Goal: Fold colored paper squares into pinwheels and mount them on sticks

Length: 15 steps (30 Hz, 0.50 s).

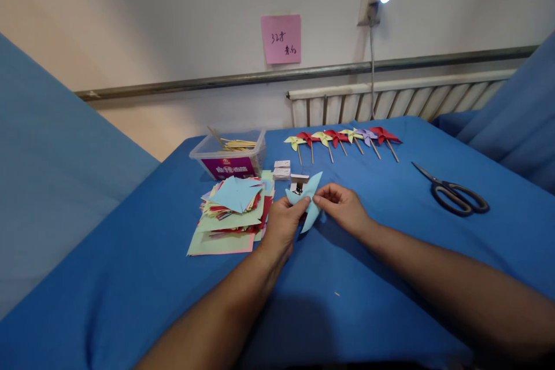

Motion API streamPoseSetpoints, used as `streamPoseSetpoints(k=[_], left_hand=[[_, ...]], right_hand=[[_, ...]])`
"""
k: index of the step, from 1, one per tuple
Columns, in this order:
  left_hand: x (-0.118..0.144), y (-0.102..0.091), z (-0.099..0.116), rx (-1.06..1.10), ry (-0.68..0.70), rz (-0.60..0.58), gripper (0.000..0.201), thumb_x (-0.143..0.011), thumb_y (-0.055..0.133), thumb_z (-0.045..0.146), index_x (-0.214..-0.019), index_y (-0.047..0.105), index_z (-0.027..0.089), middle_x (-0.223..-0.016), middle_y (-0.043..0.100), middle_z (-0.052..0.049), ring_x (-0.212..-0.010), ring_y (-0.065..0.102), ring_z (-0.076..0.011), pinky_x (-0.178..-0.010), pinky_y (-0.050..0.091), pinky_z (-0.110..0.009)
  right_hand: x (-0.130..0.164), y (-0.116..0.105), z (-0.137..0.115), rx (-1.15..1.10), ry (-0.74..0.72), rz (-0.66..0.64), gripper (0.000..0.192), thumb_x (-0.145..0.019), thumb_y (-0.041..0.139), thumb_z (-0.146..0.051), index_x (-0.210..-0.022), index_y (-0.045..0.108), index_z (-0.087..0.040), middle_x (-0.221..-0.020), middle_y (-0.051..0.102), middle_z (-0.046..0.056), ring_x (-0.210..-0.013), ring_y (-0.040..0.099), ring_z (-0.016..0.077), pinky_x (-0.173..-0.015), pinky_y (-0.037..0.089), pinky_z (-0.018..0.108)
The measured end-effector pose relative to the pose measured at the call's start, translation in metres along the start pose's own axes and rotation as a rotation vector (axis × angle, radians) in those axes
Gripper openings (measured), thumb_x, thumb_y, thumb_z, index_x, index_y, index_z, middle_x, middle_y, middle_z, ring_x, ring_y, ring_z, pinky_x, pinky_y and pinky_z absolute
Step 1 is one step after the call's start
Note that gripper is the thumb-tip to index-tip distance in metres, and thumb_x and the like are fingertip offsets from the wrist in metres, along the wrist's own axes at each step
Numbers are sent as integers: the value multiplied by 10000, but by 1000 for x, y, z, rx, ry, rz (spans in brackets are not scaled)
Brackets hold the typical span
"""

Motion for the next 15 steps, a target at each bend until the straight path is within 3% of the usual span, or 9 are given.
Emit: streamPoseSetpoints(k=[9,15], left_hand=[[-1,2,1,87,-82,-85,266,-591,808,285,-746,679,111,-575,597,-9,-499,516,-108,-512,380,-238],[-2,1,0,110,-99,-112,262,-568,816,254,-751,696,110,-580,622,-30,-566,587,-154,-565,432,-263]], right_hand=[[-3,-1,-2,-143,83,-18,250,-629,762,-362,-689,586,-194,-614,591,-30,-556,507,105,-558,400,254],[-2,-1,-4,-234,129,-67,265,-621,790,-360,-692,602,-188,-632,619,-25,-570,522,104,-574,400,254]])
Point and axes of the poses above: each hand's wrist, its own x-axis away from the middle knuckle, its own y-axis out of the palm, z = x × y, the point moved 3 cm from there along -x, towards the middle knuckle
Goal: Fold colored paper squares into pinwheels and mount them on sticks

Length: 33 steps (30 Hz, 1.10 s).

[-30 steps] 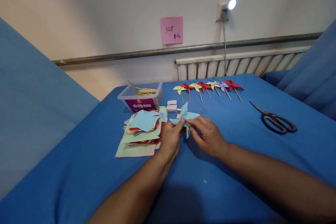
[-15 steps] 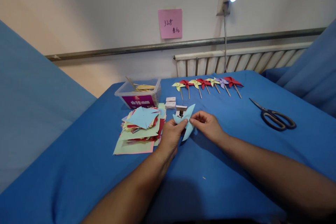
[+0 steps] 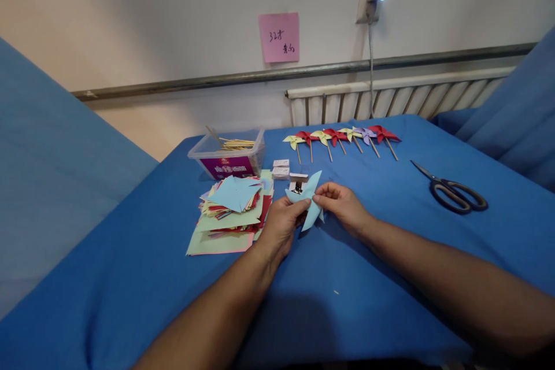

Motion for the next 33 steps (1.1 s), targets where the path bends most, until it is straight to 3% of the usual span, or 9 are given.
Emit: streamPoseSetpoints(k=[18,33], left_hand=[[0,0,-4,2,-30,14,231,-585,794,245,-743,695,109,-596,626,-31,-545,563,-136,-551,412,-256],[-5,-2,-8,4,1,-10,232,-585,793,263,-727,688,112,-589,622,-28,-518,531,-123,-541,381,-257]], right_hand=[[-2,0,5,28,-22,-55,241,-626,776,-321,-674,579,-192,-597,585,-41,-552,490,99,-563,376,251],[-6,-2,12,120,-113,-43,347,-677,740,-497,-697,576,-192,-595,540,-45,-557,468,106,-573,382,254]])
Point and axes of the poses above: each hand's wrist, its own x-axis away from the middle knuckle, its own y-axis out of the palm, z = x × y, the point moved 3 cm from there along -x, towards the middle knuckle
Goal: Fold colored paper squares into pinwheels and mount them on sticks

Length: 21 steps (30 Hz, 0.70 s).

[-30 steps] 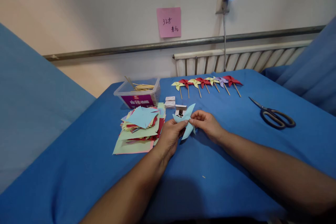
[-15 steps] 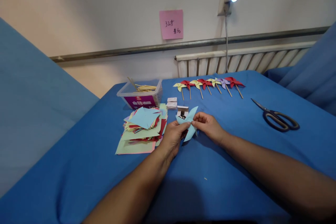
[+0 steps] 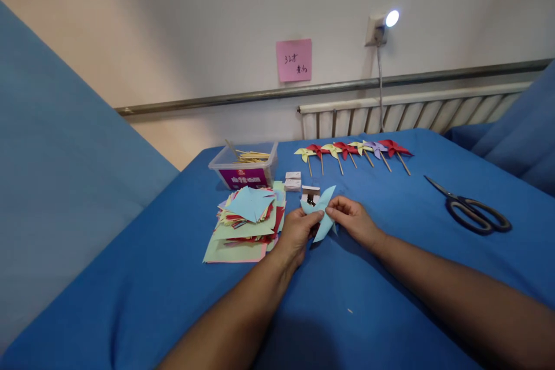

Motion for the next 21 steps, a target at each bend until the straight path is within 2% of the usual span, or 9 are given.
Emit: streamPoseSetpoints(k=[5,13,21], left_hand=[[-2,-2,-4,-18,11,27,238,-582,787,257,-739,691,106,-613,644,-41,-514,535,-125,-522,378,-252],[-1,-4,-2,10,2,48,264,-585,790,255,-787,705,108,-686,683,-56,-567,581,-138,-566,427,-256],[-2,-4,2,46,-8,32,254,-585,786,265,-766,704,107,-640,663,-52,-566,577,-141,-568,430,-254]], right_hand=[[-2,-3,4,30,-39,11,356,-716,705,-521,-698,582,-187,-609,524,-41,-570,460,114,-585,373,259],[-10,-10,13,80,-24,73,350,-736,673,-524,-674,576,-193,-580,491,-48,-556,424,122,-557,339,261],[-16,-13,17,15,80,125,351,-713,686,-545,-706,593,-206,-612,572,-35,-552,469,137,-554,363,269]])
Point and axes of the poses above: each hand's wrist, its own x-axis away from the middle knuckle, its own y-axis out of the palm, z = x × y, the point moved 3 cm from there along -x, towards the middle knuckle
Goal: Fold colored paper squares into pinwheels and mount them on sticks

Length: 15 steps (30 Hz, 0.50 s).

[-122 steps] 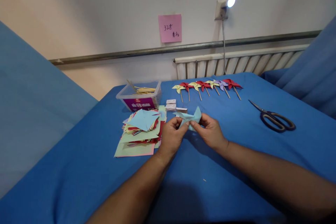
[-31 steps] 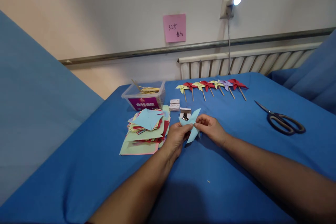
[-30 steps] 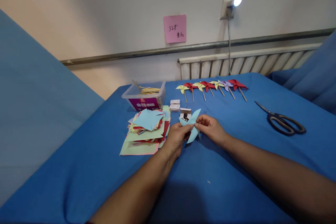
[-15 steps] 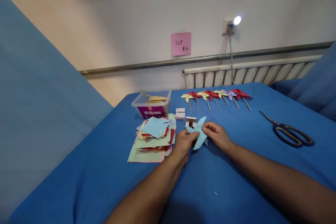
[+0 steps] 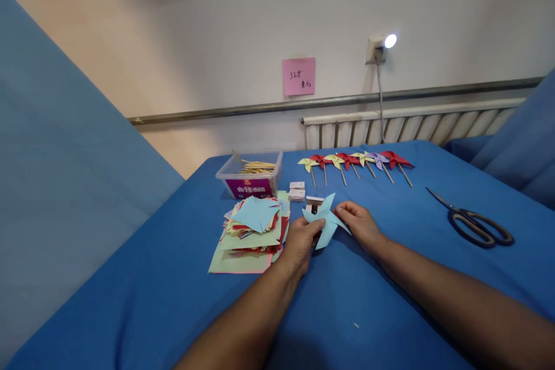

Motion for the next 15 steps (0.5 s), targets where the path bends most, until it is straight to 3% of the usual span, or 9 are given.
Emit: streamPoseSetpoints(k=[15], left_hand=[[-2,-1,-1,8,0,-6,235,-601,769,262,-775,696,123,-649,654,-43,-548,549,-133,-567,421,-262]], right_hand=[[0,-1,2,-41,20,10,334,-719,691,-528,-746,613,-204,-634,595,-22,-532,486,131,-530,377,265]])
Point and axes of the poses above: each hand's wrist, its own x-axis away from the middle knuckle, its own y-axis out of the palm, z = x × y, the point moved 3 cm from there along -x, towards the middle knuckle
